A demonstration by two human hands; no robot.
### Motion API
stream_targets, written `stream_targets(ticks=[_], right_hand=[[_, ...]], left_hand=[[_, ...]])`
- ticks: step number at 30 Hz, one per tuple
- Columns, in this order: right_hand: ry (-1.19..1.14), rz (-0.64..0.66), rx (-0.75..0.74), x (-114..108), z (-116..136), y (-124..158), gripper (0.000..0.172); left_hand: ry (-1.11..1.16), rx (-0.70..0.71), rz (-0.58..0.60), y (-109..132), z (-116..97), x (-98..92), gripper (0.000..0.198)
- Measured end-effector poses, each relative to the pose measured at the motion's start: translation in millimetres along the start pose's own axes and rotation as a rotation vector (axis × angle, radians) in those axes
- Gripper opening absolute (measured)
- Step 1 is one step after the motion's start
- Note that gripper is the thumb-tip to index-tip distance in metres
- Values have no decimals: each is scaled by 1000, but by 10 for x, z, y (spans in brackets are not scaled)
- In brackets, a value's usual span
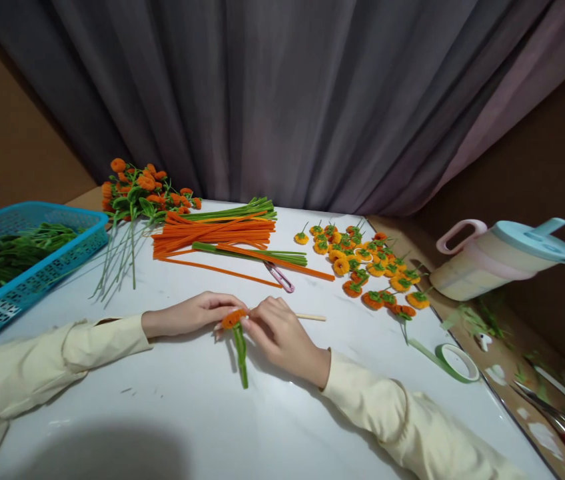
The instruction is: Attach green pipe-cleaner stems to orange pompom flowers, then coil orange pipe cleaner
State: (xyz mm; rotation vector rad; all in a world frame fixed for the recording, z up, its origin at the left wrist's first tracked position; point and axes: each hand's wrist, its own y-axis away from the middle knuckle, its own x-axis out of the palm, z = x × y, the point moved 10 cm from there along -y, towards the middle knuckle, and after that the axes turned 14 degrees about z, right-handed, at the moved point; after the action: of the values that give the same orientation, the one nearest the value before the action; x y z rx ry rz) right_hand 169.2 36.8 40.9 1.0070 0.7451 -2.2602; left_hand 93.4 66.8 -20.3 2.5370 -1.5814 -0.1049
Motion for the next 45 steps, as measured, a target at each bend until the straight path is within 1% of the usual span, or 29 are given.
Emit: stream_targets(ticks=[3, 5, 7, 9, 12, 14, 17, 20, 24, 27, 29, 32, 34, 39, 42, 45], right_hand=[[-37, 75, 31, 107, -26, -29, 23], [-57, 77, 66, 113, -67, -38, 26], [-82, 72, 127, 104, -145, -39, 30], [-147, 71, 196, 103, -240, -32, 32], [-294, 78, 269, 136, -351, -14, 34], [-369, 83, 291, 158, -382, -5, 36], [-439, 105, 290, 189, -376, -8, 38], [-489, 137, 287, 226, -364, -18, 35], [-569, 181, 281, 277, -348, -27, 35], [-651, 220, 297, 321, -346, -21, 35], [-683, 253, 301, 348, -338, -21, 32], [-680, 299, 277, 375, -308, -38, 27], [-671, 315, 266, 382, -300, -50, 24], [-680, 345, 264, 396, -287, -59, 23], [-696, 354, 272, 410, -292, -49, 28], [-751, 348, 306, 436, -330, -34, 29]], left_hand=[[43, 19, -77, 2, 4, -18, 30], [119, 36, -108, 2, 14, -21, 33], [145, 62, -109, 0, -8, -11, 34], [51, 100, -104, 6, -81, -6, 32], [-192, 159, -135, 42, -207, -27, 27], [-332, 201, -168, 74, -265, -37, 28], [-520, 250, -212, 126, -307, -20, 33], [-729, 297, -249, 182, -342, 54, 40], [-966, 428, -273, 278, -454, 226, 44], [-1066, 468, -275, 316, -512, 303, 42], [-1140, 468, -243, 312, -526, 358, 41], [-1271, 480, -215, 310, -545, 440, 41], [-1329, 495, -228, 315, -563, 468, 41], [-1379, 550, -265, 343, -614, 520, 47], [-1375, 499, -254, 321, -584, 509, 48], [-1371, 454, -220, 293, -535, 501, 50]])
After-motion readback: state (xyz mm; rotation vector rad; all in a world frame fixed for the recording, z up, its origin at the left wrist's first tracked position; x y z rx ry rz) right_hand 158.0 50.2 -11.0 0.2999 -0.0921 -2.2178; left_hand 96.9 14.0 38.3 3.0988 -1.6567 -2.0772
